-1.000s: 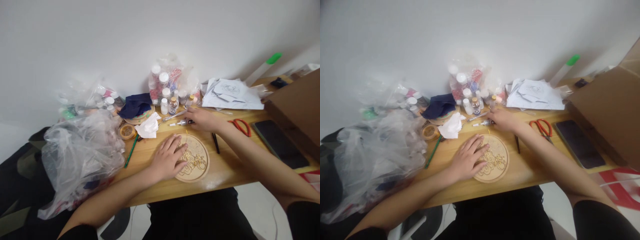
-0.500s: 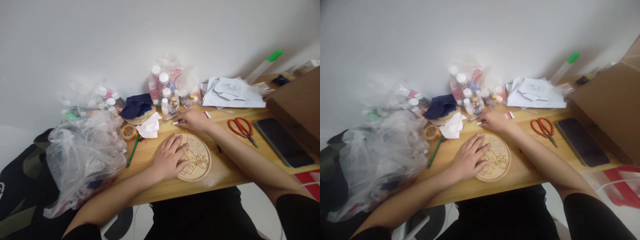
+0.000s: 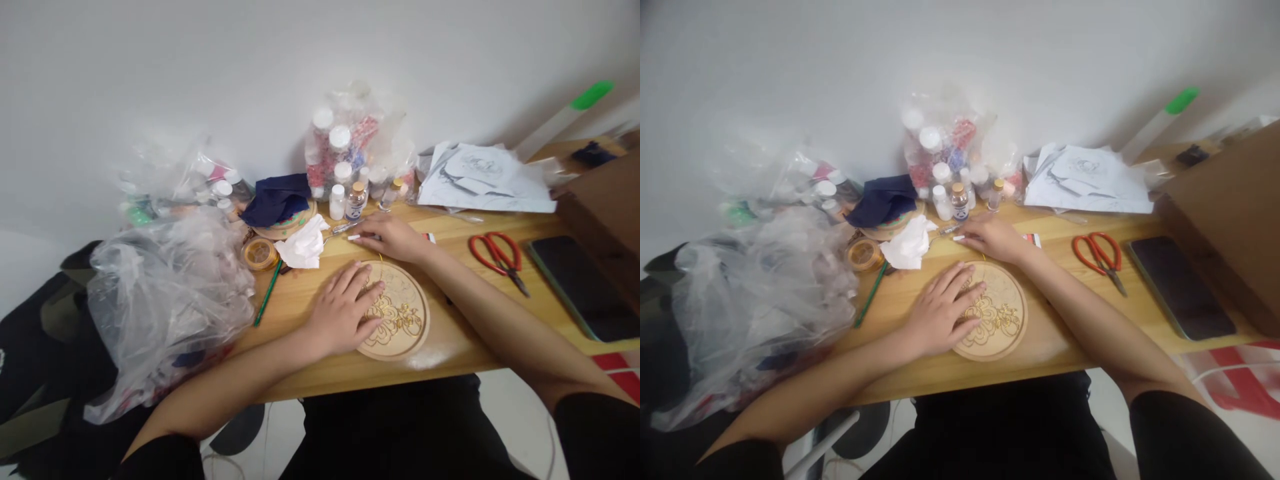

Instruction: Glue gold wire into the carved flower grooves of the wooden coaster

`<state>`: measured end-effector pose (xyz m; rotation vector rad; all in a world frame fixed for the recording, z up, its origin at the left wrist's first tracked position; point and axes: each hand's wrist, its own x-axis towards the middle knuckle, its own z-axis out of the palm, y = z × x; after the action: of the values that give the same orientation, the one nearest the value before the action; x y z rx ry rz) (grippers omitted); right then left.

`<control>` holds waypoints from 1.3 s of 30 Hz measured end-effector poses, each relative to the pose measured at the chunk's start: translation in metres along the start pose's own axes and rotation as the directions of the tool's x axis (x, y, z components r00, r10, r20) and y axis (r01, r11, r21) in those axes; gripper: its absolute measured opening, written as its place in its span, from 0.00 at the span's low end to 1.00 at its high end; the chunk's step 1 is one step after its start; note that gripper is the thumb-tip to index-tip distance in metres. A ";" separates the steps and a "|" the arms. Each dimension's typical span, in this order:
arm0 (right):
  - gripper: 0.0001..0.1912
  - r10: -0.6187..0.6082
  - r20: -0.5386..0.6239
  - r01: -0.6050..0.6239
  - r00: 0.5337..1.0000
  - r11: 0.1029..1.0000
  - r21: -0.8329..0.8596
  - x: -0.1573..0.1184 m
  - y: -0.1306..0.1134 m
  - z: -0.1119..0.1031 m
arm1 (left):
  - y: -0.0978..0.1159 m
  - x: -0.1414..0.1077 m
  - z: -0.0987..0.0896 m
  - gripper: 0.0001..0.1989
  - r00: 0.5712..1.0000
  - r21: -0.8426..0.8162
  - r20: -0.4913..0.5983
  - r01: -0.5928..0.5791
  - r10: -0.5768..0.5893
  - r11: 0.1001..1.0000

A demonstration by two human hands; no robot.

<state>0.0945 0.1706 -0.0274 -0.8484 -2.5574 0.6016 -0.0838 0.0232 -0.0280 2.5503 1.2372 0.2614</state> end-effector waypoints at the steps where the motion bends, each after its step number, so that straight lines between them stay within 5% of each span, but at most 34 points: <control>1: 0.17 -0.001 -0.002 0.001 1.000 1.000 0.003 0.000 -0.001 0.000 | 0.000 0.000 0.000 0.29 1.000 0.000 0.001 0.000 0.000 1.000; 9: 0.20 0.125 0.032 -0.122 0.992 0.989 -0.085 -0.011 0.001 -0.034 | -0.001 -0.001 0.000 0.29 1.000 0.012 -0.021 -0.018 0.019 1.000; 12: 0.19 0.243 0.173 -0.210 0.954 0.960 -0.187 -0.027 0.009 -0.055 | -0.001 -0.001 0.000 0.29 0.999 0.012 -0.033 -0.022 0.023 1.000; 17: 0.11 0.434 0.179 -0.380 0.883 0.884 -0.272 -0.051 0.014 -0.071 | -0.002 -0.001 0.001 0.29 0.999 0.021 -0.046 -0.029 0.030 0.999; 21: 0.10 0.554 0.123 -0.537 0.824 0.831 -0.148 -0.061 0.012 -0.070 | -0.001 -0.001 0.000 0.28 0.999 0.034 -0.048 -0.025 0.026 0.999; 24: 0.14 0.597 0.007 -0.588 0.803 0.789 0.181 -0.073 0.013 -0.067 | -0.001 -0.001 -0.001 0.28 0.998 0.041 -0.045 -0.035 0.037 0.999; 28: 0.21 0.675 -0.125 -0.377 0.727 0.544 0.749 -0.094 0.013 -0.069 | -0.002 0.000 -0.001 0.27 0.997 0.037 -0.052 -0.047 0.049 0.998; 32: 0.21 0.708 -0.191 -0.211 0.680 0.438 0.874 -0.103 -0.001 -0.080 | -0.002 0.000 0.000 0.27 0.997 0.032 -0.052 -0.051 0.053 0.998; 34: 0.16 0.763 -0.144 -0.112 0.631 0.272 0.956 -0.101 -0.014 -0.084 | -0.002 0.000 0.001 0.27 0.996 0.036 -0.061 -0.058 0.060 0.998; 36: 0.06 0.835 -0.106 -0.051 0.540 0.159 0.986 -0.094 -0.027 -0.083 | -0.003 0.000 0.001 0.27 0.994 0.041 -0.076 -0.070 0.073 0.997; 39: 0.03 0.901 -0.135 0.001 0.412 0.148 0.989 -0.082 -0.040 -0.067 | -0.004 0.000 0.002 0.27 0.993 0.041 -0.089 -0.075 0.078 0.996</control>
<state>0.1693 0.1082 0.0315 -1.1616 -0.6464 1.3493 -0.0858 0.0252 -0.0306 2.6484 1.1876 0.3785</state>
